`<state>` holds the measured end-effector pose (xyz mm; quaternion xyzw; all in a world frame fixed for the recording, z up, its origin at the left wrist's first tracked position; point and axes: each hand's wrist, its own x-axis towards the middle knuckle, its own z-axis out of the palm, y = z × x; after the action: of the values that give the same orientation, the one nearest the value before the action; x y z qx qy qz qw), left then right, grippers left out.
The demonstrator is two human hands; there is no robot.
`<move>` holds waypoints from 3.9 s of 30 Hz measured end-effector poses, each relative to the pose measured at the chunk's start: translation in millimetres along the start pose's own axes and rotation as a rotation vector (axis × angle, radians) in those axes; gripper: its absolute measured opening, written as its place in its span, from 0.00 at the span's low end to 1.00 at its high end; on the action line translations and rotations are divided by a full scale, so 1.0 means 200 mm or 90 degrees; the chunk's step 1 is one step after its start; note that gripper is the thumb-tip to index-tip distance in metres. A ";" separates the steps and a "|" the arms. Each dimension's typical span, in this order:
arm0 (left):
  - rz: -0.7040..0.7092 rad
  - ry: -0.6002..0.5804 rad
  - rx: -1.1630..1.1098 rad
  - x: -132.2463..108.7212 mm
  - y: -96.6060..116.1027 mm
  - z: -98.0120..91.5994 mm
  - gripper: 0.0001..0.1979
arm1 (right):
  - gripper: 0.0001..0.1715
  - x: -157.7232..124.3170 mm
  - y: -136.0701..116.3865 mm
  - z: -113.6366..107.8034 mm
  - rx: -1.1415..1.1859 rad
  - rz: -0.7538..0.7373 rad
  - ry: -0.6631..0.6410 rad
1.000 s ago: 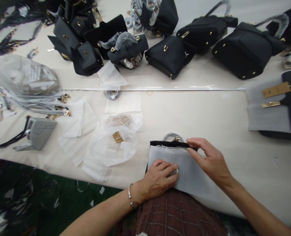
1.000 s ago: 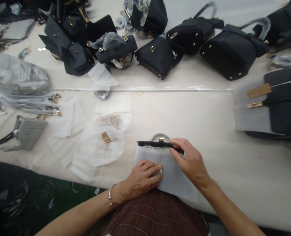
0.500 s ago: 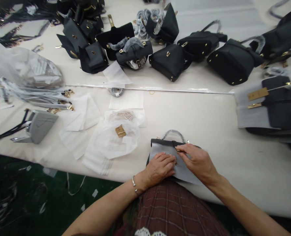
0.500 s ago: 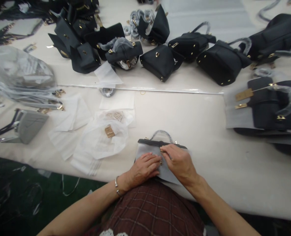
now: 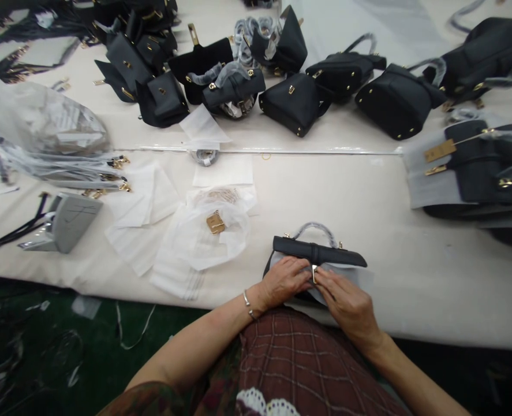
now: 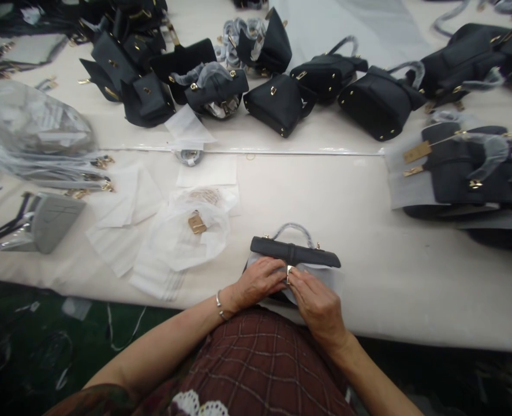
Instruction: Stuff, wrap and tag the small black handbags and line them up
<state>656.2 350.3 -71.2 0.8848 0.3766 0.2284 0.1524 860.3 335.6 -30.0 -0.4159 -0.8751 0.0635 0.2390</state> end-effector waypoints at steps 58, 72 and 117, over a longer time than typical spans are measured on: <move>-0.079 -0.003 0.120 0.17 0.05 -0.04 0.15 | 0.17 0.26 0.34 0.16 -0.098 0.141 0.043; -0.098 -0.068 0.065 0.14 -0.01 -0.01 0.24 | 0.19 0.49 0.25 -0.09 0.047 0.106 -0.084; -0.121 0.061 0.082 0.15 0.08 0.03 0.13 | 0.09 0.03 0.22 0.19 0.156 0.177 0.240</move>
<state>686.9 360.5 -60.0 0.8412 0.4792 0.2304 0.0982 869.9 371.1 -73.7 -0.5047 -0.7355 0.1225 0.4351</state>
